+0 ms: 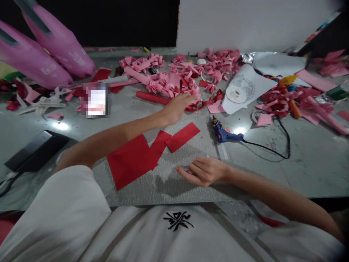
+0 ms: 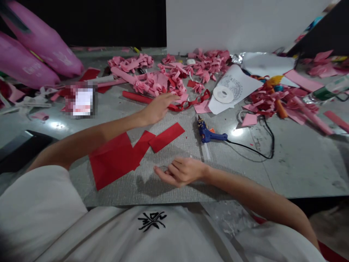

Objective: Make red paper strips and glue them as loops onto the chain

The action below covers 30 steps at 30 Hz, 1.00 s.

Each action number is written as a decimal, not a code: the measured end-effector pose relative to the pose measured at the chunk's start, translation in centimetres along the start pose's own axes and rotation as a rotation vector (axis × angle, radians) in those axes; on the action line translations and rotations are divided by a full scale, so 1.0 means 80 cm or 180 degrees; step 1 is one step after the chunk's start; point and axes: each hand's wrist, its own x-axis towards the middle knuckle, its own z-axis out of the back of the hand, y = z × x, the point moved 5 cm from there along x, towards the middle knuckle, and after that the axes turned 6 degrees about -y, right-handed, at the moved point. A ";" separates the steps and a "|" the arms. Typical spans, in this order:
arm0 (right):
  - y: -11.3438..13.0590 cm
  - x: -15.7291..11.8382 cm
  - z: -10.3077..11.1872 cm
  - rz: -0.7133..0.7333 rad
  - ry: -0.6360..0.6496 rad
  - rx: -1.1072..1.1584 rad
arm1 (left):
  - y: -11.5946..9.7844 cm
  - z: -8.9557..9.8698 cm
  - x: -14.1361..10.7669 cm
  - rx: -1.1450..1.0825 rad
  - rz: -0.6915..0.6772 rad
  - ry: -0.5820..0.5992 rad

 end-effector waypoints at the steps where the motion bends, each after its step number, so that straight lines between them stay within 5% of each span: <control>1: -0.004 -0.001 0.000 -0.0126 0.0007 -0.0008 | -0.003 -0.002 -0.006 0.0290 -0.0161 0.0089; 5: -0.020 -0.006 -0.005 -0.0517 0.0259 0.0086 | -0.021 0.000 -0.055 0.0895 0.0286 -0.0234; 11: -0.015 -0.010 0.011 0.0080 -0.0360 -0.0454 | -0.057 -0.021 -0.133 0.0897 0.0314 0.0544; 20: -0.045 -0.032 -0.004 -0.1203 -0.0002 -0.0464 | -0.063 -0.020 -0.146 0.1341 0.0006 0.0556; 25: -0.070 -0.047 -0.030 -0.2256 0.0200 0.0072 | -0.067 -0.020 -0.156 0.0754 0.0249 0.0735; 30: -0.071 -0.050 -0.056 -0.2171 0.0844 0.0669 | -0.064 -0.021 -0.174 0.0496 0.0467 0.0435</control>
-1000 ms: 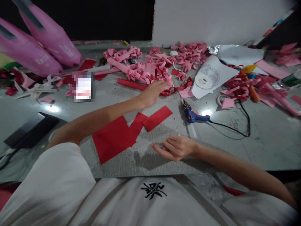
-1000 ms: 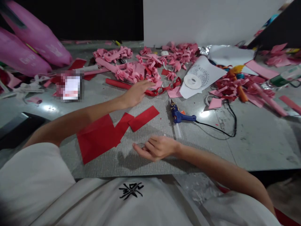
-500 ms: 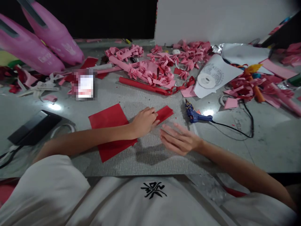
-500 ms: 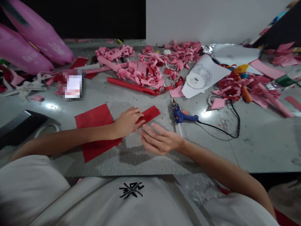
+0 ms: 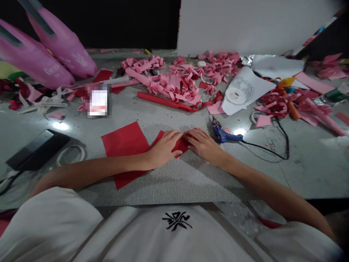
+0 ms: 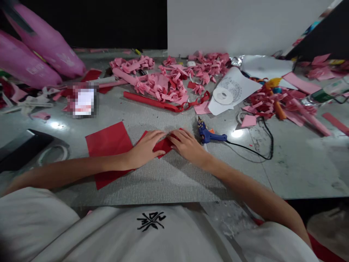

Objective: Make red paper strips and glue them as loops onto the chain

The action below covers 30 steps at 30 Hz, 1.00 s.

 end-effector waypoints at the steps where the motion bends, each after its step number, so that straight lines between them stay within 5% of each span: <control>1: 0.001 0.000 -0.002 0.0034 0.0069 0.0015 | 0.000 -0.003 -0.005 0.0146 -0.0091 0.0025; 4: 0.004 -0.001 -0.001 0.0020 0.0143 -0.0054 | -0.010 -0.015 -0.025 0.0733 -0.0817 0.0336; 7: 0.008 -0.002 0.001 -0.0005 0.0289 -0.0332 | -0.014 -0.016 -0.038 0.1316 -0.1056 0.0411; 14: 0.004 -0.006 0.013 -0.0138 0.0468 -0.1224 | -0.020 -0.004 -0.040 0.1682 -0.1016 0.0487; 22: 0.003 -0.007 0.019 -0.0507 0.0539 -0.1336 | -0.018 0.004 -0.054 0.2117 -0.0685 0.0113; 30: -0.007 -0.011 0.024 -0.0801 0.0024 -0.1136 | -0.029 0.020 -0.043 0.2284 -0.0972 -0.0053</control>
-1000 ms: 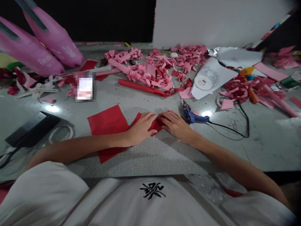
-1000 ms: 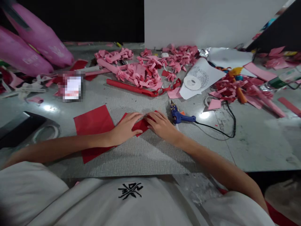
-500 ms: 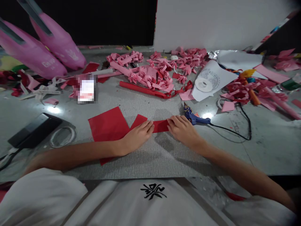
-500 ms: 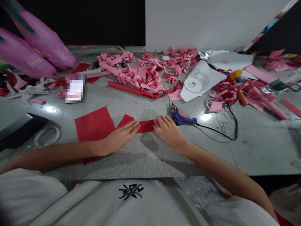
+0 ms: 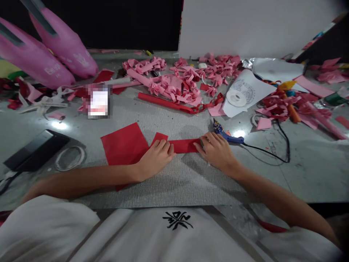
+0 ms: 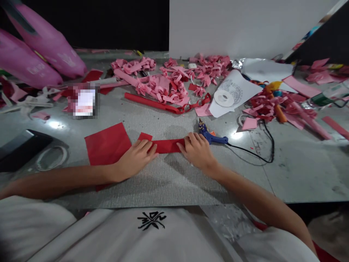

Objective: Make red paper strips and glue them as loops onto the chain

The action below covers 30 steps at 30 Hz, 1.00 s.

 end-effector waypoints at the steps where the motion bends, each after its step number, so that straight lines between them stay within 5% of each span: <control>1: -0.002 0.000 0.003 0.0009 -0.0188 0.0011 | -0.001 0.001 0.001 0.0053 -0.0088 -0.0023; 5: -0.005 -0.007 0.022 0.0196 -0.0942 0.0091 | 0.005 -0.005 0.005 -0.0284 -0.0071 -0.0072; 9: 0.003 -0.018 0.036 0.0613 -0.1447 0.0299 | 0.028 -0.010 0.013 -0.1926 0.0899 -0.0200; 12: 0.011 -0.017 0.028 0.0830 -0.1175 0.0604 | 0.038 -0.020 0.015 -0.3469 0.1839 0.0090; 16: 0.010 -0.010 0.015 0.0537 -0.0889 0.0965 | 0.036 -0.033 0.015 -0.4868 0.2568 0.0343; 23: 0.021 -0.006 0.013 0.0643 -0.0222 0.1370 | 0.031 -0.034 0.017 -0.5016 0.2437 0.0213; 30: 0.022 -0.006 0.014 0.0922 -0.0522 0.1233 | 0.035 -0.016 0.015 -0.3964 0.2186 -0.0127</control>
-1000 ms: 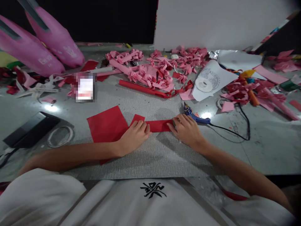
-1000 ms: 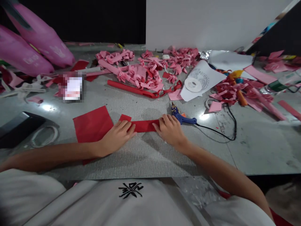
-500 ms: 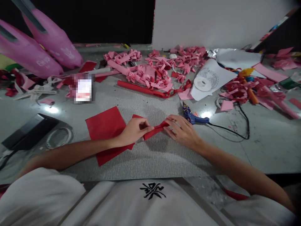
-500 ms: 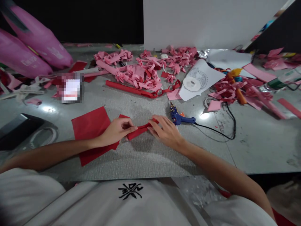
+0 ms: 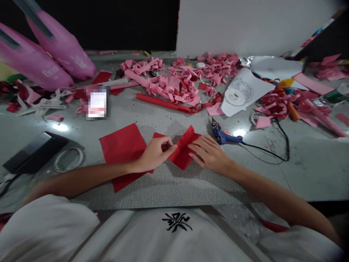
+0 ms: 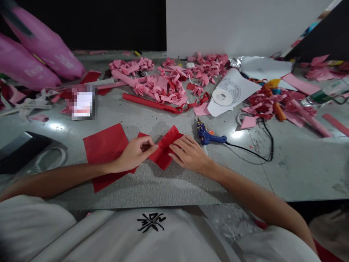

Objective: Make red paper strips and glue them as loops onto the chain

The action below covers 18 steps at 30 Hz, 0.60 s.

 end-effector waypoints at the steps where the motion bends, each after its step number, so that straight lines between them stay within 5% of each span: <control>1: -0.002 -0.001 -0.002 -0.0019 0.0030 0.0009 | 0.002 0.001 0.000 0.0271 -0.0058 -0.0065; 5: -0.010 -0.005 -0.015 -0.0223 0.0354 -0.0006 | 0.003 -0.004 0.001 0.1369 -0.0797 -0.0095; 9: -0.015 -0.010 -0.022 -0.0395 0.0476 0.0151 | 0.006 -0.024 -0.003 0.2060 -0.1583 0.0524; 14: -0.009 -0.012 -0.025 -0.0084 0.0571 0.0558 | 0.010 -0.025 -0.002 0.2202 -0.1650 0.0447; 18: -0.015 -0.011 -0.023 -0.0304 0.0680 0.0405 | 0.014 -0.027 -0.001 0.2297 -0.1726 0.0443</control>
